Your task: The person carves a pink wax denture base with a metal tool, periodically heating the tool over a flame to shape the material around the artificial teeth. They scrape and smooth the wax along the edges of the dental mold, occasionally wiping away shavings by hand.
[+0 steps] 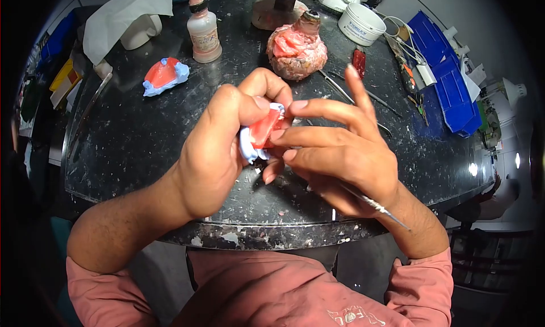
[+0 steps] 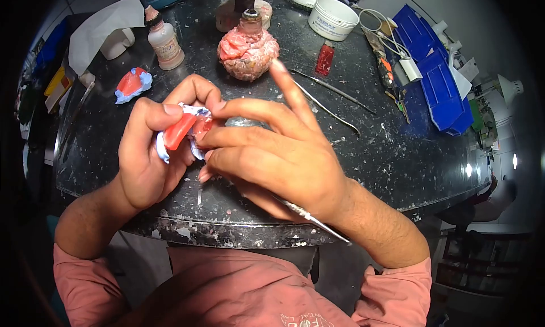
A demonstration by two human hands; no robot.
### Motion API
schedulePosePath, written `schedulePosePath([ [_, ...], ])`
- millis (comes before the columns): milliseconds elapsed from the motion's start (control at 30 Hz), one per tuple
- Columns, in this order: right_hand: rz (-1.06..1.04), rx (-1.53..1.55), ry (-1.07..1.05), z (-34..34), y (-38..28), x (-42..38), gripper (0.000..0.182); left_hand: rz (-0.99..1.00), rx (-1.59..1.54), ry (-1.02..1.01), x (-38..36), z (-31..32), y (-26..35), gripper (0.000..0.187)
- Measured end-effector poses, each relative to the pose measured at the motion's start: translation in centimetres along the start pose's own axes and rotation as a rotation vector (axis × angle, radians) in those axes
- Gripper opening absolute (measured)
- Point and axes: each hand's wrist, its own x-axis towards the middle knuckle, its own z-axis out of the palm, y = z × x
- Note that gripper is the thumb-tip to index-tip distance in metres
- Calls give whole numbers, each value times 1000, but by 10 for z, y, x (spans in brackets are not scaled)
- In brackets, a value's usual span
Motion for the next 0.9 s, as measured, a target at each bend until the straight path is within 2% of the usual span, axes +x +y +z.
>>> schedulePosePath([
  [100, -28, 266, -77, -5, 0, -1, 26, 44, 11, -40, 2, -9, -2, 42],
  [133, -43, 344, -52, -3, 9, -4, 11, 74, -1, -68, 3, -10, 0, 42],
  [200, 93, 619, 166, -3, 5, -7, 39, 76, 17, -70, 3, -7, 4, 43],
  [233, 75, 432, 151, -5, 11, -10, 64, 83, -16, -31, 4, -4, 2, 43],
  [267, 72, 430, 158, -8, 13, -14, 64, 90, -50, 5, 6, -3, -1, 42],
  [300, 92, 363, 87, -11, 13, -19, 51, 90, -224, -104, 10, -9, -1, 42],
  [333, 113, 295, 15, -13, 11, -19, 39, 88, -220, -110, 10, -10, -2, 42],
  [367, -13, 206, 31, -10, 15, -12, 41, 88, -143, -78, 10, -9, -3, 43],
  [467, -46, -59, -81, -7, 7, -6, 46, 42, 0, -43, 5, -4, 3, 46],
  [500, -42, -58, -77, -11, 4, -5, 46, 66, 144, -69, 4, -6, 4, 46],
  [567, -64, -248, -283, -22, -2, -2, 41, 117, 380, -68, 4, -9, 5, 46],
  [600, -66, -250, -278, -23, 3, -6, 41, 120, 385, -69, 5, -10, 5, 46],
  [667, -77, 156, -61, -21, 18, -16, 29, 179, 452, -12, 5, -13, 7, 45],
  [700, -23, 176, 157, -16, 17, -14, 18, 220, 477, 9, 7, -14, 7, 47],
  [733, 34, 132, 247, -18, 12, -12, 16, 219, 488, 11, 6, -13, 9, 47],
  [800, 149, 182, 315, -17, 21, -13, 21, 67, 101, -80, 4, -10, 14, 50],
  [833, 299, 310, 308, -16, 16, -11, 28, 4, 14, -105, 6, -9, 15, 51],
  [867, 431, 580, 385, -9, 11, -9, 31, -33, -157, -145, 7, -10, 12, 53],
  [900, 441, 640, 437, -8, 8, -6, 30, -61, -206, -155, 7, -10, 12, 54],
])
